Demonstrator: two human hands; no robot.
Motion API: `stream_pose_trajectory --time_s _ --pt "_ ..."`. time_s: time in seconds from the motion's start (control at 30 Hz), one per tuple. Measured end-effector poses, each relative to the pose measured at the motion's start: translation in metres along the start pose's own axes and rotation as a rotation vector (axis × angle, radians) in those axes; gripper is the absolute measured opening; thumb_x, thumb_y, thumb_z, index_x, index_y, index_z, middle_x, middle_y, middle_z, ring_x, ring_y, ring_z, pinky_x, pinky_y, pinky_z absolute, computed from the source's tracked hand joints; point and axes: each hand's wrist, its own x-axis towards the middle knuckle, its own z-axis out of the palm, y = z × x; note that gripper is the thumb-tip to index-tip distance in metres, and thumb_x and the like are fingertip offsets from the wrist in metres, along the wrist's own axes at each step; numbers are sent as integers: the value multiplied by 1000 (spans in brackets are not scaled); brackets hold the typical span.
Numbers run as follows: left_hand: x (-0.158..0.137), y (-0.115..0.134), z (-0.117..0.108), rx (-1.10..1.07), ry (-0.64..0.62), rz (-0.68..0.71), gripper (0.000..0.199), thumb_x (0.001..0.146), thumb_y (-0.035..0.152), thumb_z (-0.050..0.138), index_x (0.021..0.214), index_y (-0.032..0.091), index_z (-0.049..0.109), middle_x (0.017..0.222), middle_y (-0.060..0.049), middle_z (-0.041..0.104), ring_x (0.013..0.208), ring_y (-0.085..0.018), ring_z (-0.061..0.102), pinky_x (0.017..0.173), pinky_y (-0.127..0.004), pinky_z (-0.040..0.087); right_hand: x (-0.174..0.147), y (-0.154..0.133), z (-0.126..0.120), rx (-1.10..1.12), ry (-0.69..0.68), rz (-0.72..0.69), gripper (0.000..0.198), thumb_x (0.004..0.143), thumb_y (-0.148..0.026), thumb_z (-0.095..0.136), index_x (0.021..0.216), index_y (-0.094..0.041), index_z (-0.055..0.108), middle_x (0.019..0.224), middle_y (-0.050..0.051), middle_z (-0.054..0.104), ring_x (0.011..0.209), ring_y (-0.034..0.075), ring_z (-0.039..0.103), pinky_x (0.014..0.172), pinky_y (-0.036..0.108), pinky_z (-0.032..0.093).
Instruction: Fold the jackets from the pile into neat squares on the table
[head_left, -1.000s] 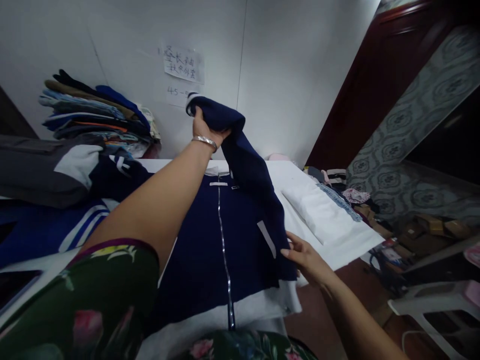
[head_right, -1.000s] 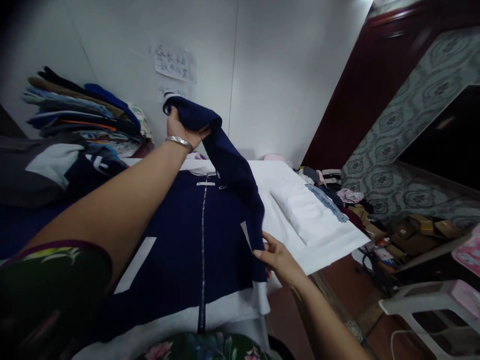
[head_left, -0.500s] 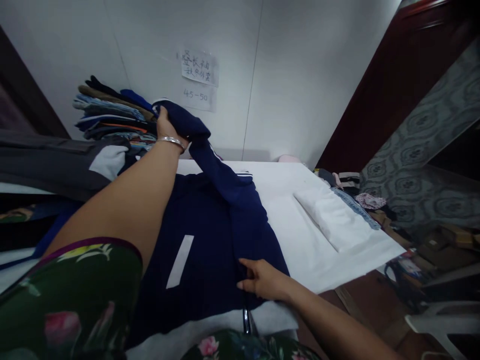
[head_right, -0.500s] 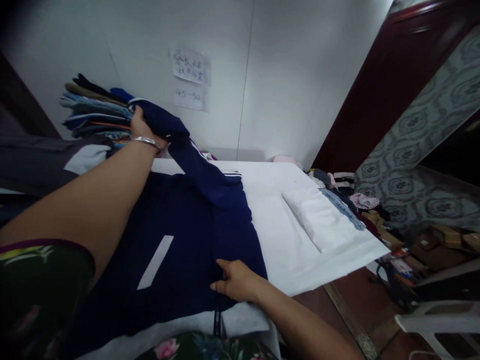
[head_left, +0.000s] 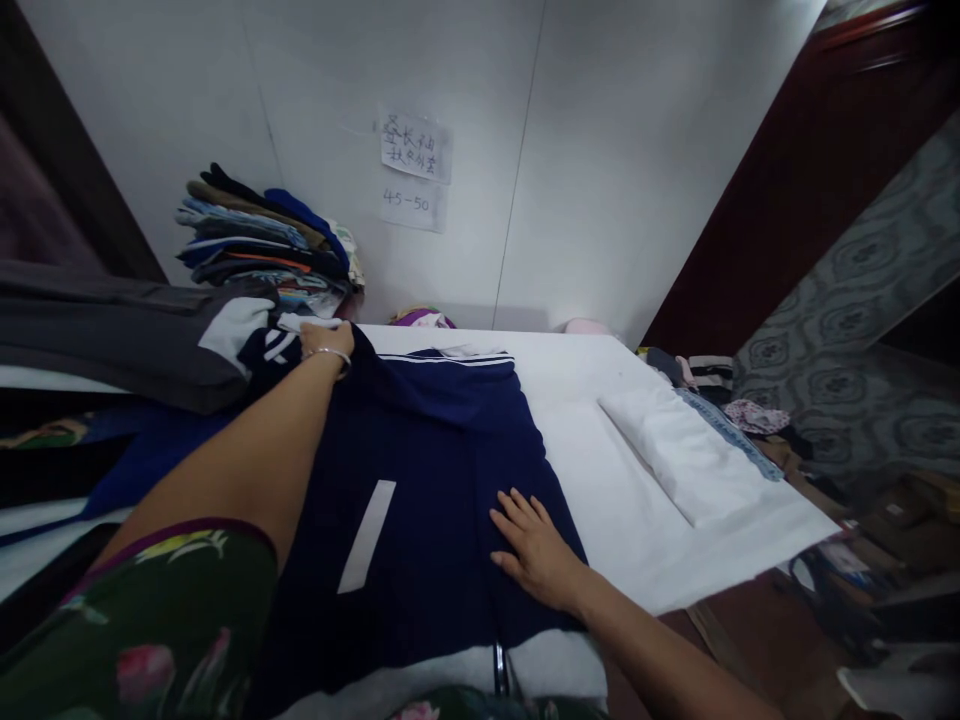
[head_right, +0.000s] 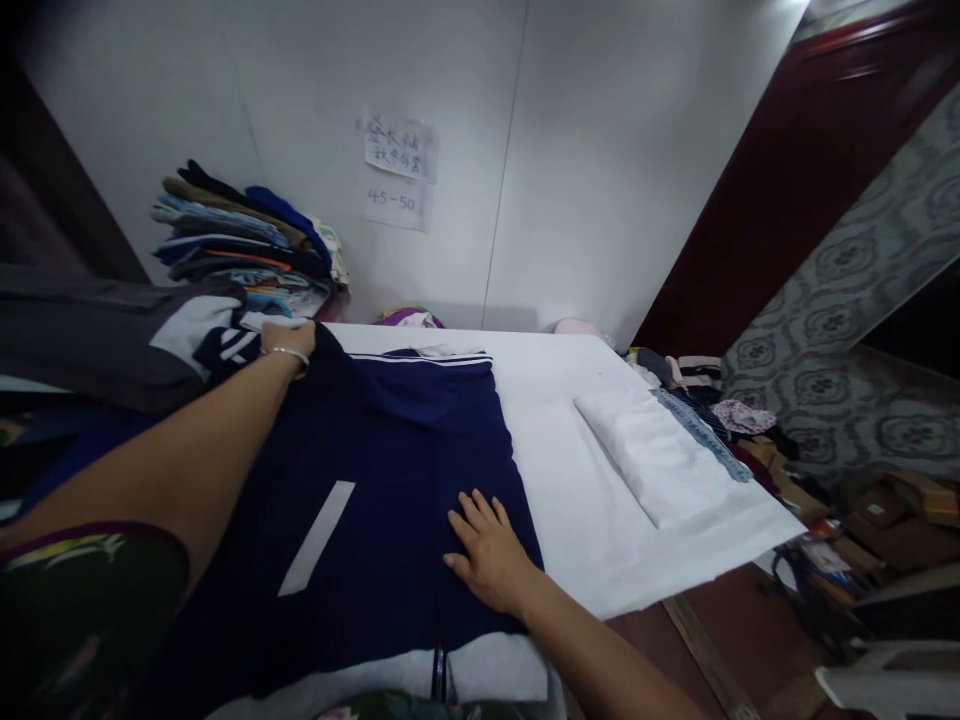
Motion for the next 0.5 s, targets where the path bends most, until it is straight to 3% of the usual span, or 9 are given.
stream_pose_trajectory --time_s 0.1,0.2,0.33,0.5 --pt "-12 4 27 130 121 -10 54 89 37 43 132 7 36 150 -23 25 140 -36 16 107 -56 21 2 6 -12 37 132 -36 53 93 -41 45 143 -24 39 154 10 24 144 27 14 114 55 16" --pt "-17 17 63 302 12 126 44 84 36 50 119 10 55 145 -20 39 136 -35 26 109 -52 19 7 17 -20 -51 308 -6 53 93 -38 45 144 -23 37 154 11 23 144 29 13 113 58 15" --pt "-22 29 115 544 -239 309 39 89 40 41 109 17 65 124 -14 60 123 -29 46 103 -43 31 15 29 -7 -166 204 68 59 93 -47 44 144 -19 38 153 15 26 143 32 18 112 58 16" --pt "-18 29 171 568 -333 315 36 90 35 40 108 21 67 119 -10 65 117 -25 53 98 -36 38 15 29 5 -212 156 78 61 95 -55 30 146 -21 33 155 12 20 143 29 16 115 54 13"
